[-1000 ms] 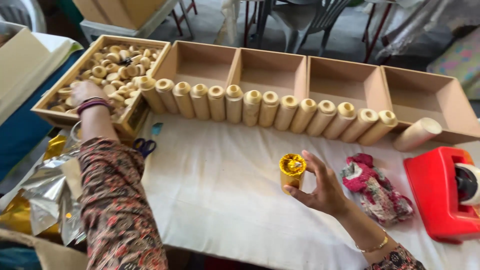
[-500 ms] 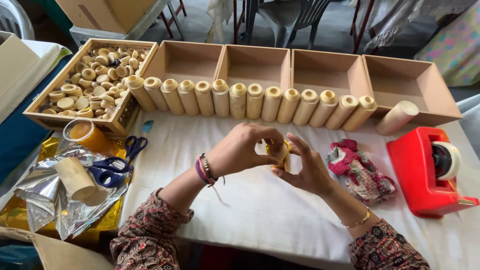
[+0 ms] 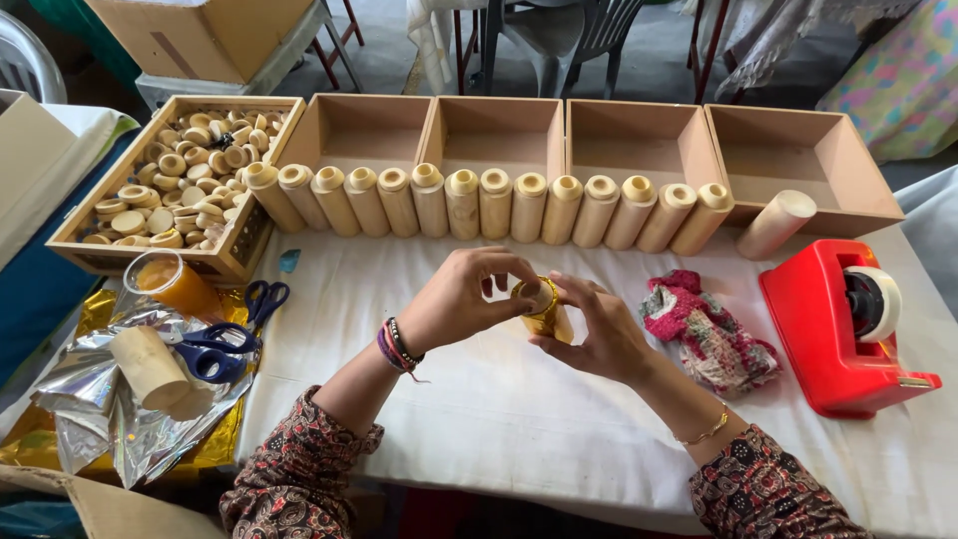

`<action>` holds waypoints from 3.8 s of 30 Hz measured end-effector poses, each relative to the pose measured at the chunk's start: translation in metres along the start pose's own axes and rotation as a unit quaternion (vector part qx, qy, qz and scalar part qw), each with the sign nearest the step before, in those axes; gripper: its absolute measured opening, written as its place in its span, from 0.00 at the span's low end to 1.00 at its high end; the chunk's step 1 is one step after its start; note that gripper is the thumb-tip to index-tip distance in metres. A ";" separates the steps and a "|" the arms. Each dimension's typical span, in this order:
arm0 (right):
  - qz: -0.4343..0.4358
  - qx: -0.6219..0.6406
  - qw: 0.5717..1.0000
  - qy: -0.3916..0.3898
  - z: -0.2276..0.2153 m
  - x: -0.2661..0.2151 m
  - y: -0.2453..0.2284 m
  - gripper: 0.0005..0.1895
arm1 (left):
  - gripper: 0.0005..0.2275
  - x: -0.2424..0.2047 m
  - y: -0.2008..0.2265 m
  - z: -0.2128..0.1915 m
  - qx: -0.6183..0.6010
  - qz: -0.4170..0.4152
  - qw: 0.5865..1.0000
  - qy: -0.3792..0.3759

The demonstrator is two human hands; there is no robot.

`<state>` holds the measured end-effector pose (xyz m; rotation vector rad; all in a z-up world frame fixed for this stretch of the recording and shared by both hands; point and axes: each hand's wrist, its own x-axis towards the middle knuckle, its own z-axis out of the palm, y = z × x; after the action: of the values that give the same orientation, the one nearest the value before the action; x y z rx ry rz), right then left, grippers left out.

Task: Wrapping wooden cylinders with foil and paper.

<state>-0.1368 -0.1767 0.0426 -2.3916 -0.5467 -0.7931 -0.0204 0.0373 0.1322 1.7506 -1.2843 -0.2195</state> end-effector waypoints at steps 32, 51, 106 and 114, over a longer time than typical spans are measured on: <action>-0.011 0.058 0.997 0.053 0.009 -0.004 0.004 0.55 | 0.23 0.013 -0.047 0.048 -0.282 -0.032 0.955 -0.091; 0.039 0.124 0.991 0.042 0.007 -0.007 0.010 0.56 | 0.24 0.004 -0.060 0.053 -0.406 -0.091 0.898 -0.141; -0.049 0.165 0.949 -0.264 -0.130 0.114 -0.088 0.26 | 0.26 -0.005 -0.093 0.065 -0.573 0.032 0.710 -0.408; -0.019 -0.153 0.984 -0.089 -0.072 0.271 0.039 0.27 | 0.32 -0.024 -0.150 0.065 -0.298 -0.095 0.930 -0.192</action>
<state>0.0557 -0.1966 0.2498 -2.7622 -0.5771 -0.7284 0.0284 0.0252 -0.0250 1.3273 -1.1444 -0.9993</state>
